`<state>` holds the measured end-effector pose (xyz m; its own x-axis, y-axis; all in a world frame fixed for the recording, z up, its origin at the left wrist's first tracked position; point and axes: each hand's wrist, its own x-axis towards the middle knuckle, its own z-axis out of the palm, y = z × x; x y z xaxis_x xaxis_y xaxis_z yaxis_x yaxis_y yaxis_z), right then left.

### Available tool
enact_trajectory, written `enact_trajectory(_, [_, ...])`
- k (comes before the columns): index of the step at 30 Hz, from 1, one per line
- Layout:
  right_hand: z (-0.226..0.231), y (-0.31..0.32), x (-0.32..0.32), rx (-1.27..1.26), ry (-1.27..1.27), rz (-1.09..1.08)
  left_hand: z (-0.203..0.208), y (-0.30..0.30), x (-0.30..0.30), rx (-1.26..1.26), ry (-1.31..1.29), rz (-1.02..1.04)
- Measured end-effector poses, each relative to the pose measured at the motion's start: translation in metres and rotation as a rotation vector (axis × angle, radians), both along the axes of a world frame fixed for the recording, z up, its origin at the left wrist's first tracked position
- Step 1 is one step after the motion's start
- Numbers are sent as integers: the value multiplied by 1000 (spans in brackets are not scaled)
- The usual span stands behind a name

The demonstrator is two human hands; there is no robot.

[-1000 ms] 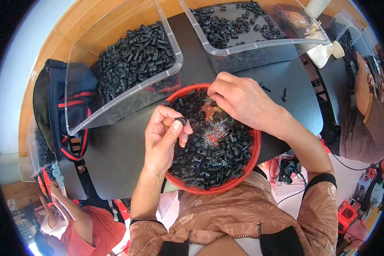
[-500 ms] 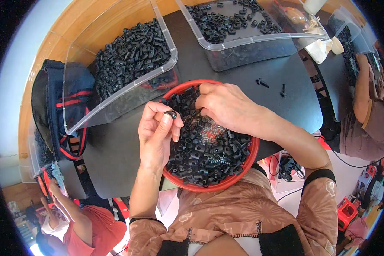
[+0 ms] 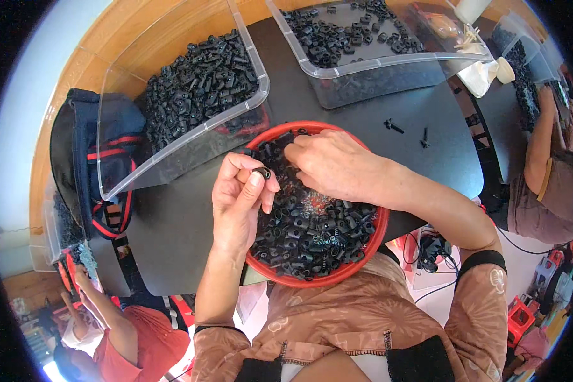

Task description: The person assembles cord locks by hand, picking up plastic cord lock components and springs from a bowl and fitting the springs into the plastic pieces.

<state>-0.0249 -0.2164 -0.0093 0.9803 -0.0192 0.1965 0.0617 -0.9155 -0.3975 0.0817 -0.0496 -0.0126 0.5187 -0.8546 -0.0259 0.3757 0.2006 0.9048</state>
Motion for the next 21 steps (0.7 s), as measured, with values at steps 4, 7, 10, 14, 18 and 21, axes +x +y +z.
enact_trajectory(4, [3,-4,-9,175,-14,-43,2,0,-2,10,10,2])
enact_trajectory(7, [25,0,-17,602,-33,-86,4,0,-3,51,-8,2])
enact_trajectory(10, [32,9,-21,829,-88,-127,5,0,-4,83,-81,4])
enact_trajectory(14, [39,16,-17,1035,-51,-153,5,0,-7,97,-105,18])
enact_trajectory(18, [33,20,-18,983,-134,-183,3,0,-8,100,-144,40])
enact_trajectory(21, [33,21,-20,1077,-98,-187,3,2,-9,99,-173,41])
